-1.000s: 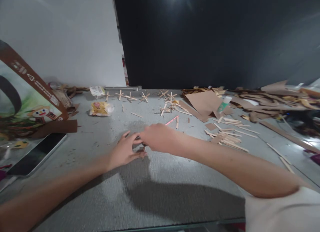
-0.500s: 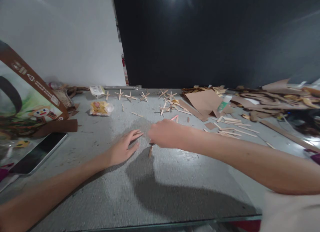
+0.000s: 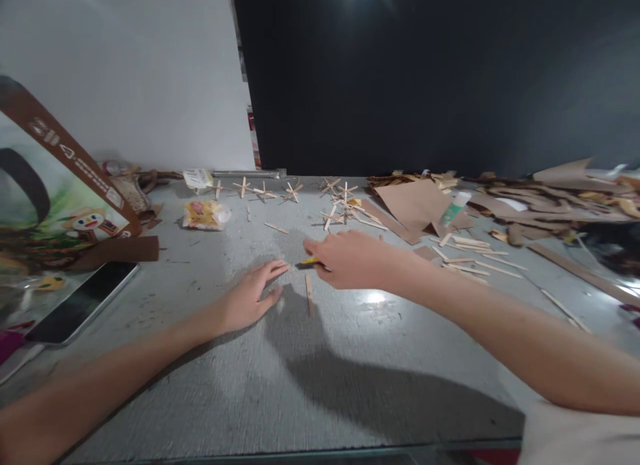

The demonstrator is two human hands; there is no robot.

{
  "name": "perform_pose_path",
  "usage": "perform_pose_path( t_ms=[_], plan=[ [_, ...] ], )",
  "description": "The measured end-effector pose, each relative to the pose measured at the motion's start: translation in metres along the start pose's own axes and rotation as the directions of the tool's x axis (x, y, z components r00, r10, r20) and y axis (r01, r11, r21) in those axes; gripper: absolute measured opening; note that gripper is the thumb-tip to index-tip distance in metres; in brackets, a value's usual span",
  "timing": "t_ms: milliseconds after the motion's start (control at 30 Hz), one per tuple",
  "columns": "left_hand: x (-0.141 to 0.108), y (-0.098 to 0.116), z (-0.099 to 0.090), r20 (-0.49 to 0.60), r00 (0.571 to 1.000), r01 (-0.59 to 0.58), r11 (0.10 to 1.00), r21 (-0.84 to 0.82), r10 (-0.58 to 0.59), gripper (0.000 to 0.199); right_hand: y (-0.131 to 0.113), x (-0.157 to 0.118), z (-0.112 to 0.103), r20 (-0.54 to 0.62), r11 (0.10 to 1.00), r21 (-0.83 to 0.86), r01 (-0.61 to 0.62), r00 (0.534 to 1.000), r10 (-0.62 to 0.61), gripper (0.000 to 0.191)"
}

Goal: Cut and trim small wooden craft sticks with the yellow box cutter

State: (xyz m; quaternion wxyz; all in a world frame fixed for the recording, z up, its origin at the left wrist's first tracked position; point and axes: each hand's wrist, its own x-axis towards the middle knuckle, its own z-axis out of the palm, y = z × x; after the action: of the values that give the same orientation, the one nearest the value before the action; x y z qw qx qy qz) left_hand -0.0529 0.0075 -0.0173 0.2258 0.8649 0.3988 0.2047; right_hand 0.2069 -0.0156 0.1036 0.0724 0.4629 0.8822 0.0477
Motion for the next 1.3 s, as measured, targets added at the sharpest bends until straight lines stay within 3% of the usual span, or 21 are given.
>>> perform_pose_path(
  t_ms=[67, 167, 233, 333, 467, 567, 633, 700, 800, 933, 1100, 1300],
  plan=[
    [0.001, 0.003, 0.001, -0.009, 1.0, 0.013, 0.999, 0.029, -0.013, 0.051, 0.013, -0.008, 0.002, -0.012, 0.99, 0.112, -0.091, 0.996, 0.093, 0.029],
    [0.002, 0.017, 0.001, -0.009, 0.998, 0.056, 0.995, 0.08, -0.055, 0.055, 0.036, -0.019, 0.005, -0.019, 0.95, 0.261, -0.169, 0.984, 0.18, 0.02],
    [0.004, 0.028, 0.003, 0.031, 0.998, 0.044, 0.996, 0.076, -0.046, 0.066, 0.05, -0.024, 0.006, -0.119, 0.927, 0.33, -0.177, 0.967, 0.227, 0.013],
    [0.009, 0.041, 0.012, 0.117, 0.993, -0.016, 0.996, 0.082, 0.006, 0.077, 0.065, -0.028, 0.006, -0.272, 0.86, 0.494, -0.126, 0.917, 0.291, 0.02],
    [0.022, 0.044, 0.028, 0.119, 0.993, -0.018, 0.989, 0.149, 0.0, 0.076, 0.075, -0.022, 0.002, -0.281, 0.613, 0.79, -0.004, 0.886, 0.369, 0.034],
    [0.037, 0.037, 0.029, 0.09, 0.996, -0.011, 0.989, 0.145, -0.002, 0.072, 0.077, -0.008, -0.004, -0.316, 0.43, 0.898, 0.092, 0.814, 0.487, 0.043],
    [0.047, 0.03, 0.024, 0.079, 0.995, 0.042, 0.99, 0.134, -0.053, 0.081, 0.076, 0.005, -0.008, -0.327, 0.388, 0.913, 0.125, 0.792, 0.516, 0.041],
    [0.053, 0.022, 0.019, 0.066, 0.994, 0.082, 0.989, 0.12, -0.09, 0.091, 0.074, 0.017, -0.011, -0.31, 0.382, 0.917, 0.114, 0.806, 0.504, 0.041],
    [0.055, 0.013, 0.015, 0.028, 0.996, 0.078, 0.989, 0.125, -0.082, 0.087, 0.071, 0.035, -0.009, -0.285, 0.298, 0.944, 0.141, 0.804, 0.522, 0.038],
    [0.054, 0.01, 0.016, -0.008, 0.996, 0.094, 0.986, 0.136, -0.094, 0.081, 0.065, 0.055, 0.007, -0.232, 0.073, 0.97, 0.231, 0.798, 0.557, 0.025],
    [0.069, 0.015, 0.015, -0.01, 0.993, 0.114, 0.974, 0.193, -0.114, 0.066, 0.054, 0.071, 0.017, -0.219, -0.234, 0.909, 0.344, 0.873, 0.435, 0.023],
    [0.089, 0.009, 0.013, -0.088, 0.986, 0.158, 0.967, 0.202, -0.143, 0.046, 0.034, 0.105, 0.018, -0.146, -0.406, 0.837, 0.366, 0.865, 0.48, 0.036]
  ],
)
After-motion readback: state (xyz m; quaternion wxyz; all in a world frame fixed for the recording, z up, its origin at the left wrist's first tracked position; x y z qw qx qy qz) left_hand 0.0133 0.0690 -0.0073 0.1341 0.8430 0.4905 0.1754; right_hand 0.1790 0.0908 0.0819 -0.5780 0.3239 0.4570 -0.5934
